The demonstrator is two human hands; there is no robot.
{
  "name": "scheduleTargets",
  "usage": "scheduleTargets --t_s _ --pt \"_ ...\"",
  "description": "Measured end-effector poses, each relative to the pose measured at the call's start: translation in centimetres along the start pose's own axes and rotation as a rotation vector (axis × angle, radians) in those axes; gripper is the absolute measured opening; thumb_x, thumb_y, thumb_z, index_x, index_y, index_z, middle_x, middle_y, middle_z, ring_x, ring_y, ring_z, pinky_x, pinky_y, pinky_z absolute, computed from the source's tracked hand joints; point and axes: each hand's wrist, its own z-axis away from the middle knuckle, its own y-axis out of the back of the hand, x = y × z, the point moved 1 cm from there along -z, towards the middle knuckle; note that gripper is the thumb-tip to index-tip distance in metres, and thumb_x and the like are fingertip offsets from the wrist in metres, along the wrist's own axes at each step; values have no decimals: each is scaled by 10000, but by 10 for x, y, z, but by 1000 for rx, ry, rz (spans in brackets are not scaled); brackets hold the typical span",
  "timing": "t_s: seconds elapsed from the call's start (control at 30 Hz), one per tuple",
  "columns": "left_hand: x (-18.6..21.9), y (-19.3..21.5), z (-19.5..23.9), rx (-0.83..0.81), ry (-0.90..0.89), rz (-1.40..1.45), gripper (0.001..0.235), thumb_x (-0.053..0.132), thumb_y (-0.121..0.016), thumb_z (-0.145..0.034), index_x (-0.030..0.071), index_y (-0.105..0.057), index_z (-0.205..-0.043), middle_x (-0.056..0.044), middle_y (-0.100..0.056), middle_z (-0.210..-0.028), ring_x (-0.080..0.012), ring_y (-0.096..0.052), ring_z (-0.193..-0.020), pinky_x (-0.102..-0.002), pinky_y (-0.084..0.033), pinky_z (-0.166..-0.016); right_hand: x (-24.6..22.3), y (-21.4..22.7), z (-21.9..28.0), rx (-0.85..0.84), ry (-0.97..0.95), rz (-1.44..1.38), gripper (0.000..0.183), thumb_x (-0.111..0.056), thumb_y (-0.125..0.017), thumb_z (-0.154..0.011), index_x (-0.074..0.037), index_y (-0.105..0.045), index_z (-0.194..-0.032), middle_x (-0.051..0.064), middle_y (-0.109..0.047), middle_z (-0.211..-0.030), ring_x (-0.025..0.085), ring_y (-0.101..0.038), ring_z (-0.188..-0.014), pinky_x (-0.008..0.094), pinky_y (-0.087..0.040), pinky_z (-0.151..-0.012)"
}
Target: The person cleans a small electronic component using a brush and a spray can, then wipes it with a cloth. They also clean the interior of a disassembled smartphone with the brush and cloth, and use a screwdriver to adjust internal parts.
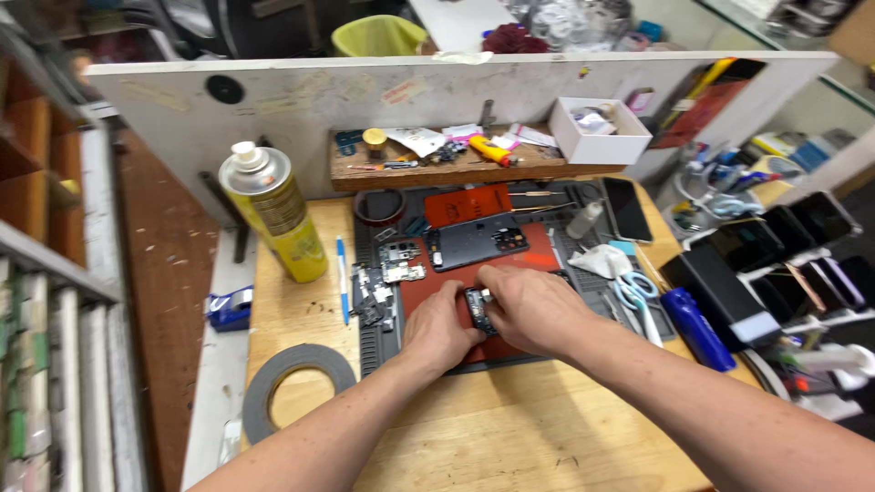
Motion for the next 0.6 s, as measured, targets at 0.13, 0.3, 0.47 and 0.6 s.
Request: scheduleTargets --t_s 0.13,0.3,0.47,0.6 --pt "1 -3 1 18 8 2 813 228 -899 -700 97 -505 -1398 -159 -665 -1271 -329 -624 -1214 -431 -491 -1036 2 -3 1 -60 -48 90 231 -320 -606 -958 -94 -588 -1003 175 -713 -797 399 -693 -817 549 -525 -715" --pt "3 -5 2 2 101 -17 810 237 -889 -709 128 -502 -1413 -139 -668 -1278 -316 -628 -1217 -432 -495 -1034 1 2 2 -15 27 33 206 -279 -592 -936 -86 -583 -1009 182 -717 -844 403 -683 -849 548 -523 -719" --pt "5 -4 6 56 67 -16 808 224 -898 -700 106 -514 -1401 -157 -665 -1286 -327 -628 -1215 -429 -495 -1037 -2 6 2 -42 1 -28 196 -265 -616 -925 -89 -596 -1010 177 -723 -867 403 -686 -856 545 -527 -750" --pt "8 -6 8 68 82 -9 810 208 -892 -698 108 -509 -1404 -151 -672 -1270 -321 -634 -1203 -427 -496 -1031 0 5 1 -42 12 11 154 -223 -609 -924 -100 -615 -1016 181 -729 -886 406 -688 -883 544 -529 -768"
